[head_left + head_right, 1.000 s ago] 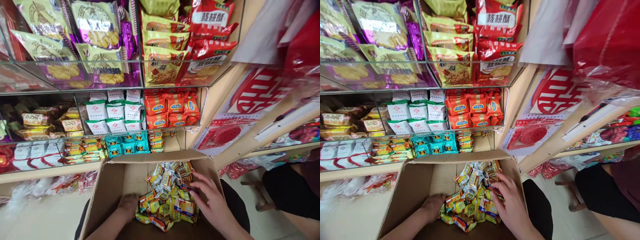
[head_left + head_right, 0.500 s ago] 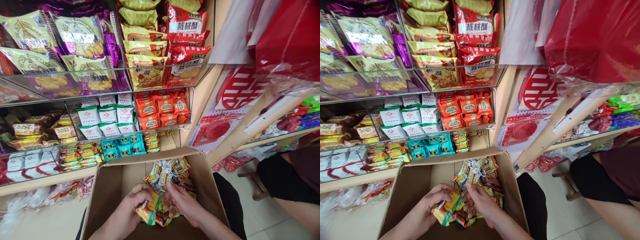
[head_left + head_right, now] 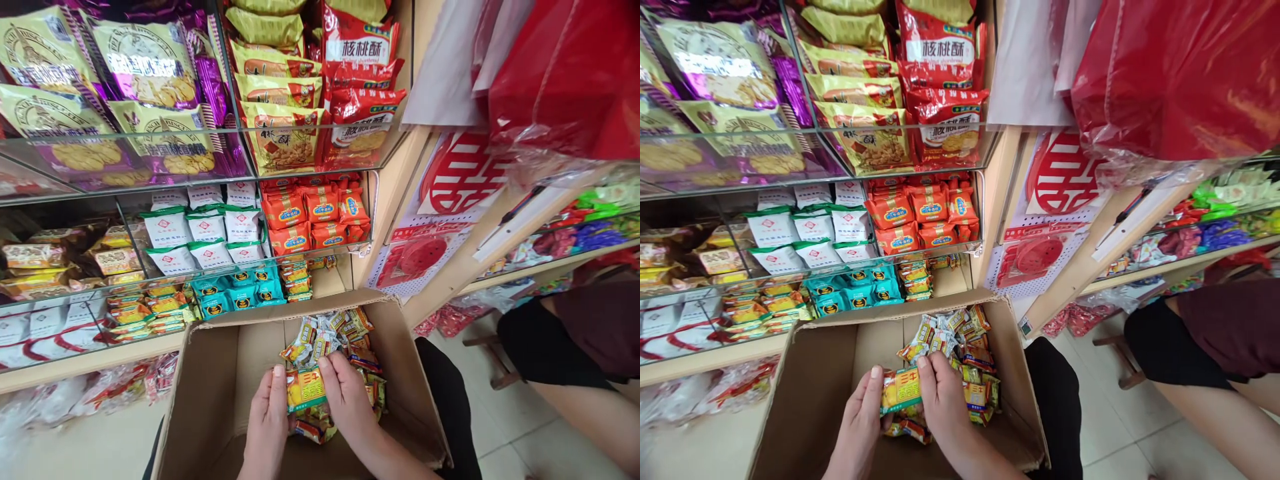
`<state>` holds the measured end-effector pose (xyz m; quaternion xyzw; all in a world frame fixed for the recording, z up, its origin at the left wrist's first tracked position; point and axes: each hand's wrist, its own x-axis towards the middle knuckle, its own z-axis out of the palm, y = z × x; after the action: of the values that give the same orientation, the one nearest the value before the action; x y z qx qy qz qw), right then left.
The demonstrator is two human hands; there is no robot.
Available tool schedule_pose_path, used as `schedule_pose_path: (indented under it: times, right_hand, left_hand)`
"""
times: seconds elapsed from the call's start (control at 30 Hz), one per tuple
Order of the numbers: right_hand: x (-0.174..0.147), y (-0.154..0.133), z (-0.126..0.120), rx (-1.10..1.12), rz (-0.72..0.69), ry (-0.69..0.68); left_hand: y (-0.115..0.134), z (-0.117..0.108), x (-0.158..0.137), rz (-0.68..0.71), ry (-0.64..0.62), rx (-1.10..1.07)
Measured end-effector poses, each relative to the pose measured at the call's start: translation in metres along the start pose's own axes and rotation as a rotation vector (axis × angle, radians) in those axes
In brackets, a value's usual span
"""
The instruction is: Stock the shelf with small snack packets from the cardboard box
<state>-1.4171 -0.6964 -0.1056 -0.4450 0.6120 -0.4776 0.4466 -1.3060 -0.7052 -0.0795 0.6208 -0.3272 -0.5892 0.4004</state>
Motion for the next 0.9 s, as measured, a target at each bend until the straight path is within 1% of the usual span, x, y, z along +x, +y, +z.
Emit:
schedule_pose_path:
  times: [0.07,0.1,0.2,0.23,0.27,0.3,0.33,0.4,0.43,0.47,0.5,0.53,0.57,0.63,0.67,0.7,0.73,0.8,0.9]
  right_hand:
    - [-0.003,0.002,0.002,-0.109,-0.067,0.069]
    - [-0.004,0.003,0.004,-0.104,-0.057,0.078]
    - [-0.007,0.004,0.005,0.094,0.100,0.030]
    - [-0.007,0.002,0.003,0.168,0.129,-0.014]
    - [-0.006,-0.001,0.000,0.216,0.122,-0.074]
    - [-0.005,-0.005,-0.004,0.229,0.080,-0.147]
    - [-0.004,-0.011,-0.010,0.197,0.013,-0.227]
    - [0.001,-0.026,-0.024,0.049,-0.132,-0.351]
    - [0.005,-0.035,-0.032,-0.036,-0.188,-0.388]
    - [0.010,-0.044,-0.040,-0.116,-0.230,-0.396]
    - [0.015,-0.052,-0.048,-0.191,-0.273,-0.378]
    - [0.023,-0.060,-0.056,-0.268,-0.324,-0.331]
    - [0.031,-0.067,-0.064,-0.356,-0.381,-0.263]
    - [0.052,-0.076,-0.077,-0.591,-0.479,-0.121]
    - [0.064,-0.079,-0.082,-0.732,-0.490,-0.076]
    - [0.077,-0.079,-0.085,-0.871,-0.467,-0.062]
    - [0.092,-0.078,-0.086,-0.993,-0.413,-0.072]
    - [0.123,-0.071,-0.082,-1.153,-0.270,-0.128]
    - [0.173,-0.053,-0.066,-1.237,-0.105,-0.190]
  left_hand:
    - [0.002,0.002,0.001,0.029,0.027,0.010]
    - [0.002,0.001,0.002,0.051,0.015,0.016]
    - [-0.002,-0.008,0.010,0.175,-0.017,0.048]
    - [-0.003,-0.011,0.012,0.230,-0.017,0.075]
    - [-0.004,-0.015,0.015,0.293,-0.006,0.117]
    - [-0.004,-0.018,0.016,0.359,0.009,0.178]
    - [-0.002,-0.021,0.017,0.429,0.012,0.259]
    - [0.007,-0.025,0.018,0.580,-0.034,0.450]
    - [0.014,-0.027,0.018,0.659,-0.069,0.540]
    - [0.022,-0.030,0.019,0.743,-0.097,0.619]
    - [0.032,-0.033,0.020,0.829,-0.101,0.684]
    - [0.042,-0.038,0.022,0.917,-0.071,0.737]
    - [0.053,-0.044,0.027,1.000,-0.007,0.785]
    - [0.074,-0.061,0.041,1.122,0.160,0.906]
    - [0.082,-0.071,0.052,1.151,0.235,0.987]
    - [0.088,-0.081,0.063,1.153,0.280,1.080]
    - [0.093,-0.089,0.075,1.165,0.282,1.166]
    - [0.095,-0.103,0.098,1.109,0.268,1.265]
    - [0.089,-0.111,0.119,0.955,0.221,1.296]
